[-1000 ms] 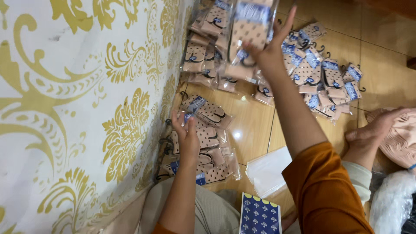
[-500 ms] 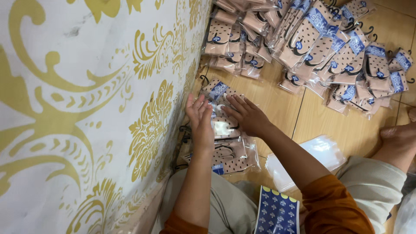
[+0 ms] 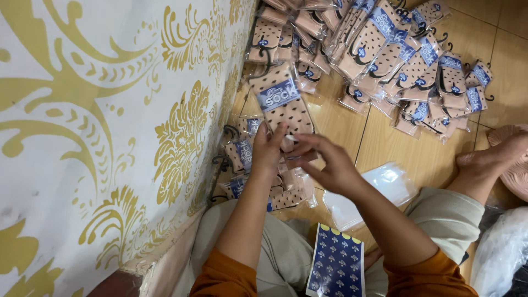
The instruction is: The person is applying stickers to cardboard sock hangers, placing socks into plastic sleeves, and organizing the packaged socks into stacks.
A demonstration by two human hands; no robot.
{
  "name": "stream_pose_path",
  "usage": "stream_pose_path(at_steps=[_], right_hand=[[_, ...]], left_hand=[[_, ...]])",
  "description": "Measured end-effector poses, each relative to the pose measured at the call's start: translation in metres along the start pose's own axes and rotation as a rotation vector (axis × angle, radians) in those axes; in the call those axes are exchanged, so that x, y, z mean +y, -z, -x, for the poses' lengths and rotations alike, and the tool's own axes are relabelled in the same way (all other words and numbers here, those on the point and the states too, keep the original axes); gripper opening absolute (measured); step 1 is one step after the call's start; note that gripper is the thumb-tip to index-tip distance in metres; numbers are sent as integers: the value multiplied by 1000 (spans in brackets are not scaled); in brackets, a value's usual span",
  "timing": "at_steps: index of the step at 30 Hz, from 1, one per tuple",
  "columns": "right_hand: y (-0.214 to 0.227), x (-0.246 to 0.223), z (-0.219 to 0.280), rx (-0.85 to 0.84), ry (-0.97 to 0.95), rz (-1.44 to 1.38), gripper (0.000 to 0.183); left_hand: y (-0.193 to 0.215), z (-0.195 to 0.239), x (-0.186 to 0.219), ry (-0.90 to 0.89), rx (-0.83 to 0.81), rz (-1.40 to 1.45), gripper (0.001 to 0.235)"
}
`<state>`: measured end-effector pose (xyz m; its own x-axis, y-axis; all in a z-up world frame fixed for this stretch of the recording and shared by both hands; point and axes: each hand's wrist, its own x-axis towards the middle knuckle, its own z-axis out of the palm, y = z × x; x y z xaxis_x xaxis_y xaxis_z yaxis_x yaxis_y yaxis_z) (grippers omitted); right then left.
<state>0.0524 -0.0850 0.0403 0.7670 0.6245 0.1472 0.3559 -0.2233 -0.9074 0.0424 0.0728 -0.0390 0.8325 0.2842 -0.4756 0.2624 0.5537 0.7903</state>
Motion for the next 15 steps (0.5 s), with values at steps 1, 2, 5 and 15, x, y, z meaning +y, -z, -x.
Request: stream_pose_path(at_steps=[1, 2, 5, 15], right_hand=[[7, 0, 0, 3, -5, 3, 67], [15, -1, -2, 30, -24, -49, 75], [29, -12, -5, 54, -35, -64, 92], [35, -17, 6, 6, -9, 34, 83]], left_hand=[[-2, 12, 9, 5, -4, 1, 68], [-6, 22, 19, -100, -6, -217, 75], [-9, 34, 22, -263, -24, -457, 79], [-12, 42, 19, -389, -161, -546, 73]])
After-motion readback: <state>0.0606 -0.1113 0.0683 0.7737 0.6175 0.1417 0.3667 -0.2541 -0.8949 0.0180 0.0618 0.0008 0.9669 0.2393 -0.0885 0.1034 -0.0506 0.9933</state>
